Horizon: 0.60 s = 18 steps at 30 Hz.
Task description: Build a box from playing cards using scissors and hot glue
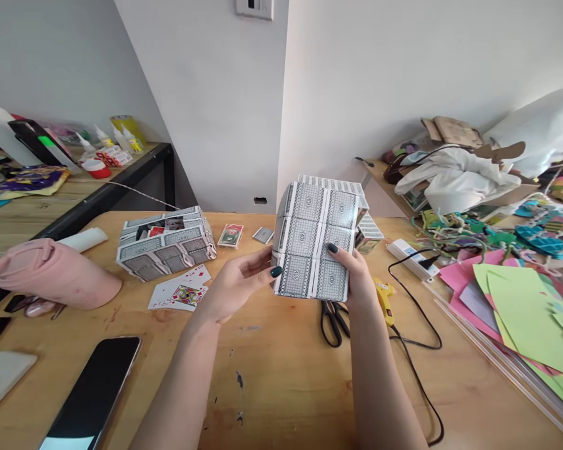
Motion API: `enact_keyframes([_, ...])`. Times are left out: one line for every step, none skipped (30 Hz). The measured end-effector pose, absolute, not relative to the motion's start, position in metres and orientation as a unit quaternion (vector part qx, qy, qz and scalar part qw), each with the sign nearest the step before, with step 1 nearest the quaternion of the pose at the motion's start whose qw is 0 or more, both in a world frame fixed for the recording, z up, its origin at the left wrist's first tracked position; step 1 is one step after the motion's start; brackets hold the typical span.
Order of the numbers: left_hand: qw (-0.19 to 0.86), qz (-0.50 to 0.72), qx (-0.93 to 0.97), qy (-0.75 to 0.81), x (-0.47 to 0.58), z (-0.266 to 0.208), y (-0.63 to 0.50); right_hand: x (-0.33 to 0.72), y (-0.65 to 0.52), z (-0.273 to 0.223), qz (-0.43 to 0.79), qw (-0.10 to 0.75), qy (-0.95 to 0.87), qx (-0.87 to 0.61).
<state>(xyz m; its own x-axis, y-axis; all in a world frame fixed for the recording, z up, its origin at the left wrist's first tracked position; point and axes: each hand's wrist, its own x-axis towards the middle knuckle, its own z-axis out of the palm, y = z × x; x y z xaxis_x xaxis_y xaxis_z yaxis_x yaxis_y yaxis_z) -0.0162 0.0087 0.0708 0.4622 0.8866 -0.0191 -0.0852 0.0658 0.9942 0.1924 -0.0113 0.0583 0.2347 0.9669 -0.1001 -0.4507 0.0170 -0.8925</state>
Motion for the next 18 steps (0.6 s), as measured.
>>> enact_keyframes([0.645,0.376,0.567,0.348,-0.017,0.07,0.009,0.192,-0.012,0.059,0.545,0.65,-0.293,-0.441])
enact_keyframes([0.648,0.373,0.567,0.346,-0.018,0.07,0.009,0.191,-0.012,0.06,0.544,0.651,-0.294,-0.441])
enact_keyframes([0.648,0.37,0.568,0.347,-0.019,0.069,0.01,0.191,-0.012,0.06,0.543,0.652,-0.294,-0.44])
enact_keyframes([0.645,0.369,0.57,0.351,-0.019,0.069,0.01,0.191,-0.013,0.061,0.543,0.652,-0.295,-0.439])
enact_keyframes([0.639,0.368,0.574,0.356,-0.019,0.068,0.01,0.191,-0.013,0.061,0.541,0.653,-0.296,-0.44])
enact_keyframes([0.632,0.366,0.579,0.362,-0.019,0.067,0.009,0.192,-0.014,0.062,0.539,0.653,-0.296,-0.442])
enact_keyframes([0.625,0.364,0.586,0.367,-0.018,0.067,0.009,0.193,-0.015,0.063,0.536,0.653,-0.298,-0.445])
enact_keyframes([0.617,0.363,0.593,0.369,-0.017,0.067,0.008,0.194,-0.015,0.064,0.532,0.653,-0.3,-0.448])
enact_keyframes([0.611,0.362,0.6,0.368,-0.015,0.068,0.007,0.195,-0.016,0.064,0.528,0.653,-0.302,-0.451])
enact_keyframes([0.606,0.361,0.607,0.366,-0.013,0.068,0.007,0.195,-0.016,0.065,0.523,0.655,-0.304,-0.453])
enact_keyframes([0.6,0.361,0.614,0.364,-0.011,0.069,0.006,0.196,-0.017,0.066,0.518,0.657,-0.306,-0.454])
enact_keyframes([0.592,0.363,0.62,0.364,-0.008,0.069,0.005,0.196,-0.017,0.067,0.513,0.66,-0.307,-0.454])
enact_keyframes([0.582,0.367,0.626,0.368,-0.006,0.069,0.003,0.196,-0.018,0.068,0.509,0.663,-0.308,-0.453])
enact_keyframes([0.571,0.371,0.63,0.374,-0.003,0.069,0.002,0.196,-0.018,0.068,0.504,0.667,-0.308,-0.454])
enact_keyframes([0.56,0.379,0.632,0.379,0.0,0.068,0.001,0.196,-0.018,0.069,0.5,0.671,-0.306,-0.454])
enact_keyframes([0.555,0.387,0.63,0.381,0.003,0.067,0.0,0.197,-0.019,0.069,0.495,0.675,-0.301,-0.456])
enact_keyframes([0.555,0.394,0.627,0.379,0.006,0.065,-0.002,0.197,-0.019,0.07,0.492,0.679,-0.296,-0.457])
enact_keyframes([0.56,0.399,0.623,0.373,0.008,0.063,-0.003,0.198,-0.019,0.07,0.489,0.683,-0.289,-0.459])
